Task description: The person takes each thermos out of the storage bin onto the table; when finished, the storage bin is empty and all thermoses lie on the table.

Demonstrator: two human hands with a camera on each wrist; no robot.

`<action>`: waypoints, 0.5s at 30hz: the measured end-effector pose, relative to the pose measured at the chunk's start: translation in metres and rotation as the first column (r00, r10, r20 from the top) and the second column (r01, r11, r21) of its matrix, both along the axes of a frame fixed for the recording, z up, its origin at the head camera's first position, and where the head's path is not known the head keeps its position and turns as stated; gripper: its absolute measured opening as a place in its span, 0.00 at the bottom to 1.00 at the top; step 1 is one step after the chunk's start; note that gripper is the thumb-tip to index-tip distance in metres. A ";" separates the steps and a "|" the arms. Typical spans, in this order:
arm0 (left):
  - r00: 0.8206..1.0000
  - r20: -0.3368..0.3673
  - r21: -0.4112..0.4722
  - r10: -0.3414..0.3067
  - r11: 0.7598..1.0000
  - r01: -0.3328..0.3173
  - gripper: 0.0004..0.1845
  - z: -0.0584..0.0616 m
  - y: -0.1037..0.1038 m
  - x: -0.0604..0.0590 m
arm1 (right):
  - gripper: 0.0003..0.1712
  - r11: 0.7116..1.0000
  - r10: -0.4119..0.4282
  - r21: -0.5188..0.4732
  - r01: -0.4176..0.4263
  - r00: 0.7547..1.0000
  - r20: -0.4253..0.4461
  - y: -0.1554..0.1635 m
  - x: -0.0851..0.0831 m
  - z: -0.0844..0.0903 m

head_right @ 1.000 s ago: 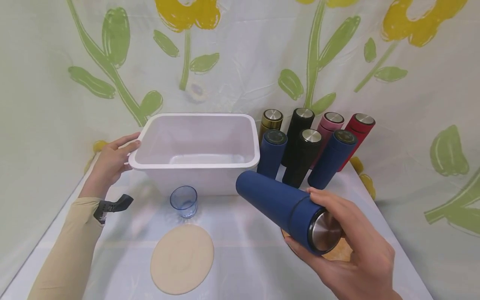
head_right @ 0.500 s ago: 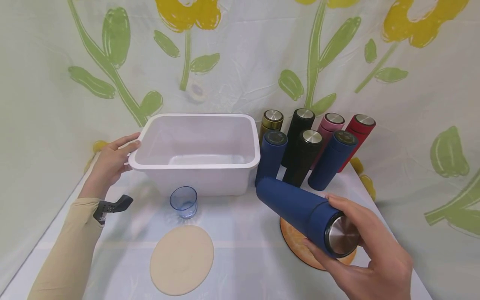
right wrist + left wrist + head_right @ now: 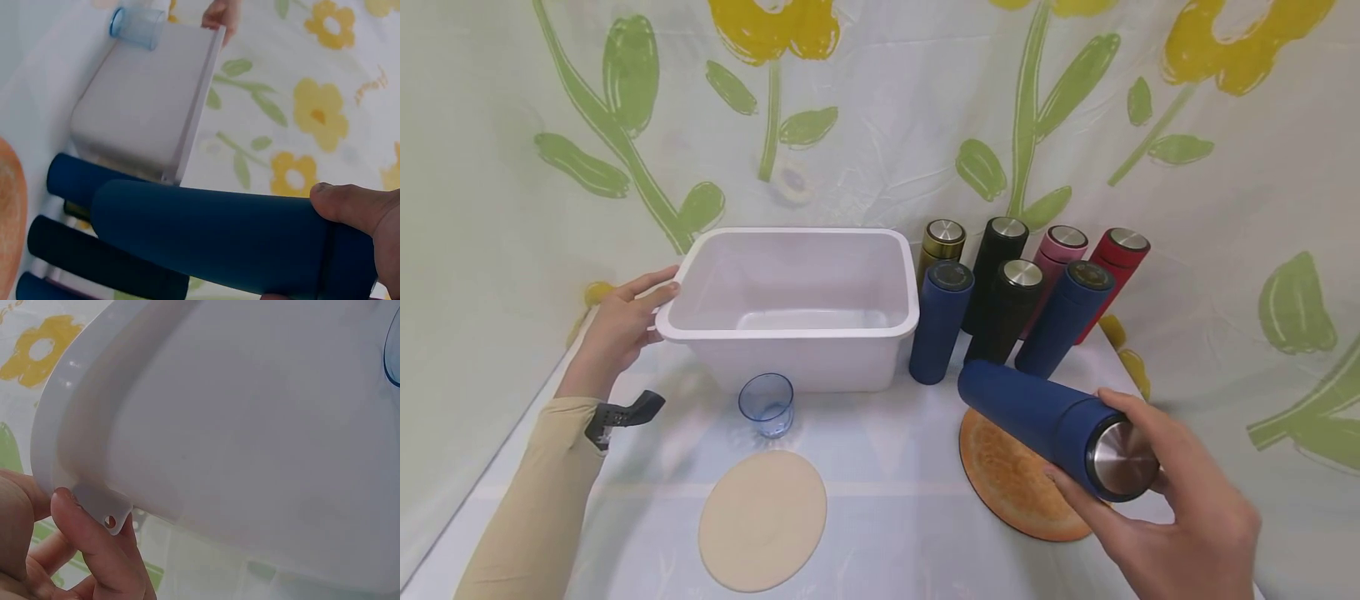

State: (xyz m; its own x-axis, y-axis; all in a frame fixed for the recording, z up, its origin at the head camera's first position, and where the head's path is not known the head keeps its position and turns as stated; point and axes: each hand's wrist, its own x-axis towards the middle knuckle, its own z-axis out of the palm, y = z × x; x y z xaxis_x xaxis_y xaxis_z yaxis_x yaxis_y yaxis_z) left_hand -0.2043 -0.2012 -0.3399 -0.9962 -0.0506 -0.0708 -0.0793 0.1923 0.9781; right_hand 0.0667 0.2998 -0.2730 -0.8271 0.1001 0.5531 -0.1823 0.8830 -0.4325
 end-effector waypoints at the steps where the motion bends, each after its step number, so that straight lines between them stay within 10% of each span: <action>1: 1.000 0.001 0.006 0.000 1.000 0.000 0.32 0.000 0.000 0.000 | 0.60 1.000 -0.022 -0.015 0.022 1.000 0.008 0.002 -0.001 -0.002; 15: 1.000 -0.003 0.047 0.005 0.999 -0.005 0.32 -0.001 -0.001 -0.001 | 0.61 0.984 -0.121 -0.134 0.114 0.992 -0.044 0.032 -0.013 -0.007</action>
